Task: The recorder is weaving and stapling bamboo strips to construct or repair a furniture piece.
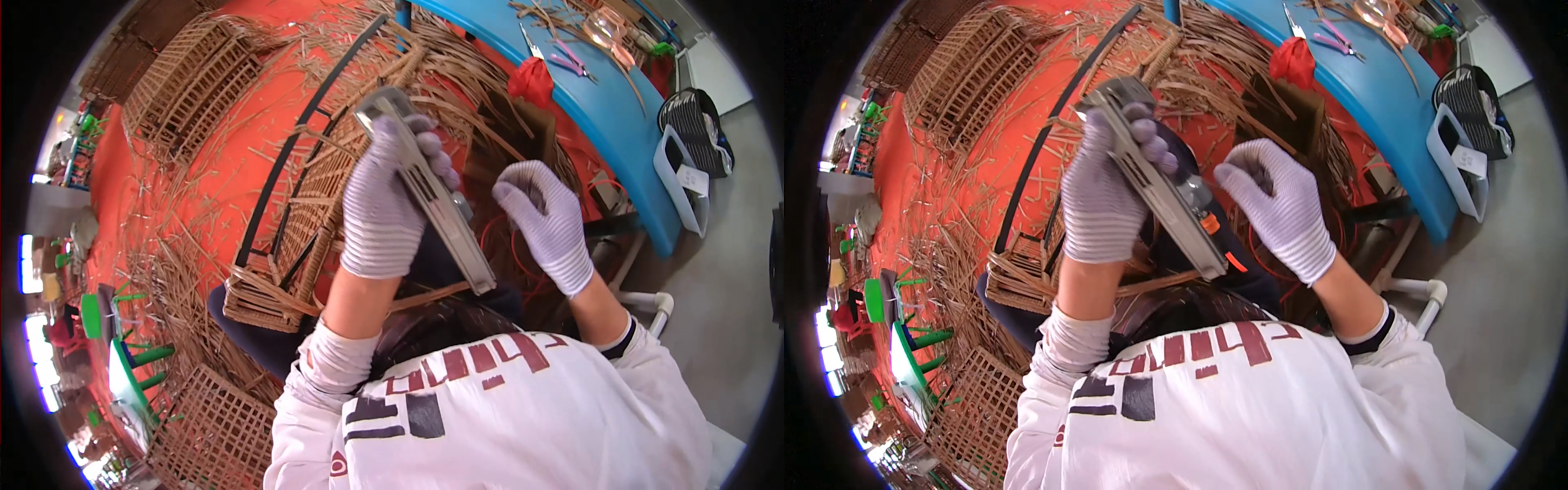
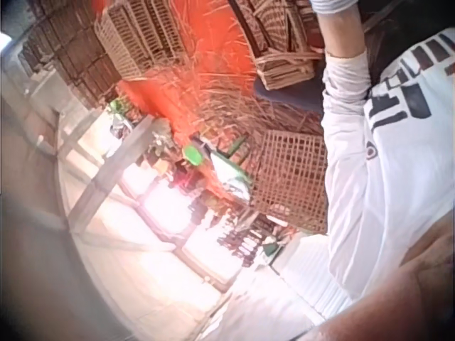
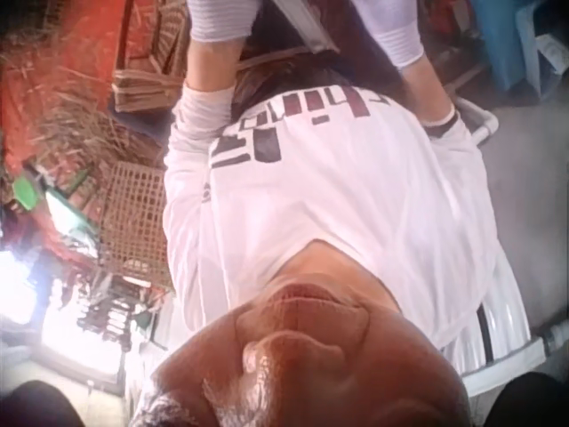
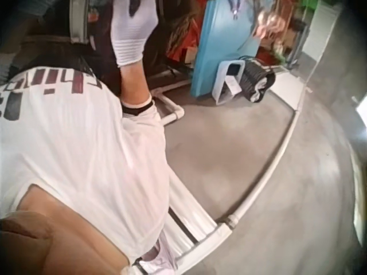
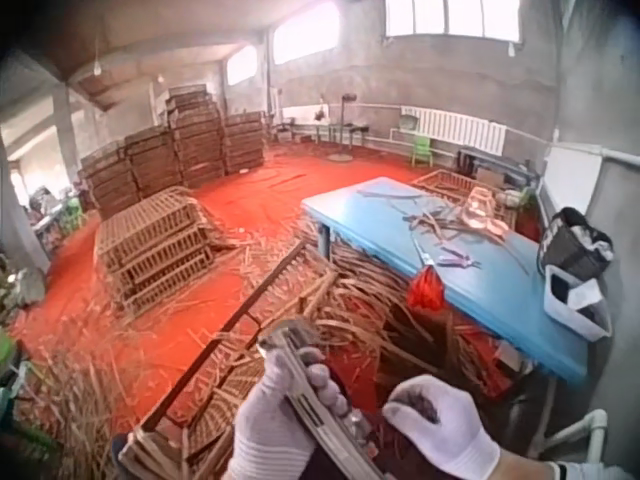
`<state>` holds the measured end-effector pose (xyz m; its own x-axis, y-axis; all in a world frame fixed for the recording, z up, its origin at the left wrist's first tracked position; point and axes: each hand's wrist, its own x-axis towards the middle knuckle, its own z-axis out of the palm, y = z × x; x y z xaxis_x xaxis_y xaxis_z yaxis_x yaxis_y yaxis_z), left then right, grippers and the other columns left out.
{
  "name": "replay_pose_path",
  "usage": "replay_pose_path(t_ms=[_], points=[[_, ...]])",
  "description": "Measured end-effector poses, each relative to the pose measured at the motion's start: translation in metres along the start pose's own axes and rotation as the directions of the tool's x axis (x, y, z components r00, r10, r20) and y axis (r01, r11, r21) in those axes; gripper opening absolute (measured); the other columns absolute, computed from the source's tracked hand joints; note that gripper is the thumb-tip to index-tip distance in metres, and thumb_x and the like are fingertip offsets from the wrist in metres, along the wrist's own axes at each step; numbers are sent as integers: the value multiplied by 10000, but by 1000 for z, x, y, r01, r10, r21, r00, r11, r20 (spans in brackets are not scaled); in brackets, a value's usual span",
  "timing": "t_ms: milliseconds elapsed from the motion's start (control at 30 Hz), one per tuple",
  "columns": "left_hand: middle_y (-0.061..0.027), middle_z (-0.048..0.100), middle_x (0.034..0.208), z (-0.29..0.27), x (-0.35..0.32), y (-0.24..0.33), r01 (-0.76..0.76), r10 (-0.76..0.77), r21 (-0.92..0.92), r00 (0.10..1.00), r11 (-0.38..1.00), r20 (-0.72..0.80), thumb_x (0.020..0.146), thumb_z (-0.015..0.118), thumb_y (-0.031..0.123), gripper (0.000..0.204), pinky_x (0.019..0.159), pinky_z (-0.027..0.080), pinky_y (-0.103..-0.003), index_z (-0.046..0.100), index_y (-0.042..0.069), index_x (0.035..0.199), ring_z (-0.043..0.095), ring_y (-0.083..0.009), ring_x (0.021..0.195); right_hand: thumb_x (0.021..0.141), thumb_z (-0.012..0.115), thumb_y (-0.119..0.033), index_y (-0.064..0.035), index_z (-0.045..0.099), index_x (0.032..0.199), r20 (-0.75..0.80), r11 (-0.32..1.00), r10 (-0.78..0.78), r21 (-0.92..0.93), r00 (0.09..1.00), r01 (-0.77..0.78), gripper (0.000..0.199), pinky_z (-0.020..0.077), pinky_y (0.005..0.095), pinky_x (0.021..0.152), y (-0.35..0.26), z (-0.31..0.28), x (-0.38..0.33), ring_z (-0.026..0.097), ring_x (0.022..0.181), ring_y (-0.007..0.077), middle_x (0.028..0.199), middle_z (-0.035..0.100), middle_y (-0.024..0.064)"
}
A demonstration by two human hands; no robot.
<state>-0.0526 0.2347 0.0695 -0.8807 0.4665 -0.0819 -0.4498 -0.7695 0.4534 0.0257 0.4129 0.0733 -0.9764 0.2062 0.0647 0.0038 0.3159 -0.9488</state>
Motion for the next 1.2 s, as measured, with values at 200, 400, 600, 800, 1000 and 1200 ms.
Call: replay_pose_path(t_ms=[200,400,600,800,1000,1200], points=[[-14,487,814,1,-1,35,-104,99,54,991,993,85,973,530,463,513,635,396,-291,497,-26,1125,439,-127,682,891,692,-125,-5,648,960,77,990,-121,-67,990,126,145,453,207,614,5,2,0,520,655,36,773,625,10],[-4,450,776,-4,-3,57,-142,143,-17,967,990,213,949,560,490,556,568,375,-265,487,-38,1108,428,-107,639,904,682,-157,-1,661,967,126,948,-229,-197,965,250,170,486,245,626,6,9,-8,566,669,67,783,644,34],[-1,444,778,-4,-9,60,-158,150,22,964,987,220,945,564,495,555,569,368,-261,476,-30,1106,418,-101,638,968,605,-306,-4,662,1060,480,888,267,215,836,-407,321,493,225,659,10,32,-24,598,717,65,801,644,14],[7,477,773,-3,-12,44,-144,126,71,967,987,222,969,516,505,492,600,391,-294,516,29,1093,454,-122,649,925,652,-415,34,651,1084,582,802,309,265,752,-535,476,474,215,634,0,51,-25,563,719,60,814,627,20],[16,492,757,2,-17,23,-161,137,202,982,966,128,973,551,415,368,563,420,-288,573,55,1052,485,-120,621,873,692,-480,39,672,1003,560,814,298,274,773,-512,536,446,238,583,15,56,-20,527,661,76,730,608,42],[-1,506,727,0,-18,15,-195,190,286,981,938,44,936,627,295,255,513,430,-287,575,56,1007,488,-117,571,858,710,-468,24,674,1020,584,804,346,220,735,-553,520,489,249,618,9,55,-19,588,671,101,742,634,40]])
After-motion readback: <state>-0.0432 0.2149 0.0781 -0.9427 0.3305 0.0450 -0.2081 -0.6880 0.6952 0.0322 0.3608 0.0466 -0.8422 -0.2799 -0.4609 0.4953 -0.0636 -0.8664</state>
